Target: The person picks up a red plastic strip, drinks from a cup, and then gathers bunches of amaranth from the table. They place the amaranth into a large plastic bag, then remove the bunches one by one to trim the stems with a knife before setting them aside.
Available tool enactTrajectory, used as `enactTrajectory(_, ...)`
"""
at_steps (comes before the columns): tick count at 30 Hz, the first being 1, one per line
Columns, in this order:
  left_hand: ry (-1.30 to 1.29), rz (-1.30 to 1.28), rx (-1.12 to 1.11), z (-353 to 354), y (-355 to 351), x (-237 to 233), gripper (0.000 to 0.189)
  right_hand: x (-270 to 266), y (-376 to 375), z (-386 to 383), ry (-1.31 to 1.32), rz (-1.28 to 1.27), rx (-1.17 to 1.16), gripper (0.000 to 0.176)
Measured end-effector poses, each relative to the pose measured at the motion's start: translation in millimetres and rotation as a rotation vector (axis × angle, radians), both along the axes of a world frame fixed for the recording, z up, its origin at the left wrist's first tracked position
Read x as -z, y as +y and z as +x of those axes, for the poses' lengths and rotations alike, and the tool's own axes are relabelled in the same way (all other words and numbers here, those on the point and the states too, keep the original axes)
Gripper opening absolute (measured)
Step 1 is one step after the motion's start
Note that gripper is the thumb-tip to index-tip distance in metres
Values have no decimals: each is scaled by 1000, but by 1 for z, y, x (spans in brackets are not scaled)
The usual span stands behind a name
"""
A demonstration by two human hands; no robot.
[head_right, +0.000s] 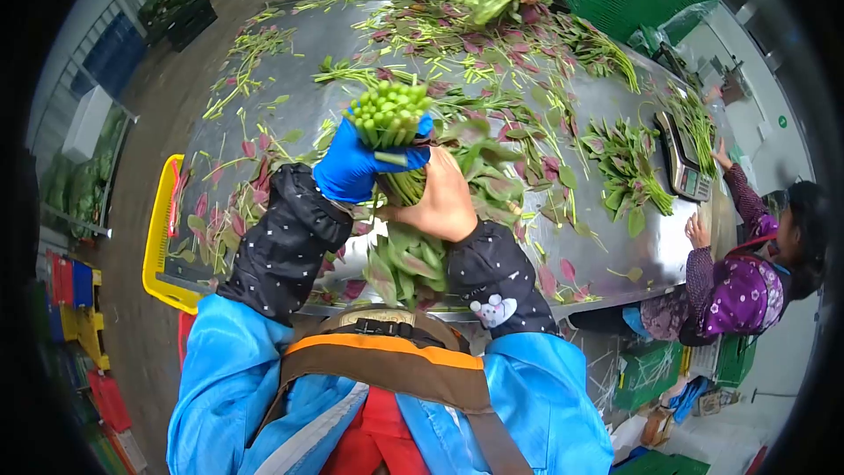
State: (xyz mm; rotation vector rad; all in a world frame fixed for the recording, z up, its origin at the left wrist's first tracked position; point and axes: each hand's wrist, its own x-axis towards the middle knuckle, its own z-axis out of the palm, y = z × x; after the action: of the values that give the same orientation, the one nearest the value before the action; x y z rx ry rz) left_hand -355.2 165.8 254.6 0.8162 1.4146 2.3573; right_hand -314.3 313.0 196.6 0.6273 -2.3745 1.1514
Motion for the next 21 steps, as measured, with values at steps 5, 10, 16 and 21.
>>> enactTrajectory(5,-304,176,-141,-10,-35,58,38,12,-15,24,-493,347,134,41)
enactTrajectory(10,-478,19,-671,-38,-125,163,16,83,22,12,-569,1103,70,25)
enactTrajectory(16,-224,-238,-736,-24,-133,185,18,81,16,32,-399,1148,84,16)
enactTrajectory(21,-100,-690,-544,0,-124,152,52,74,23,32,-425,1259,-11,18)
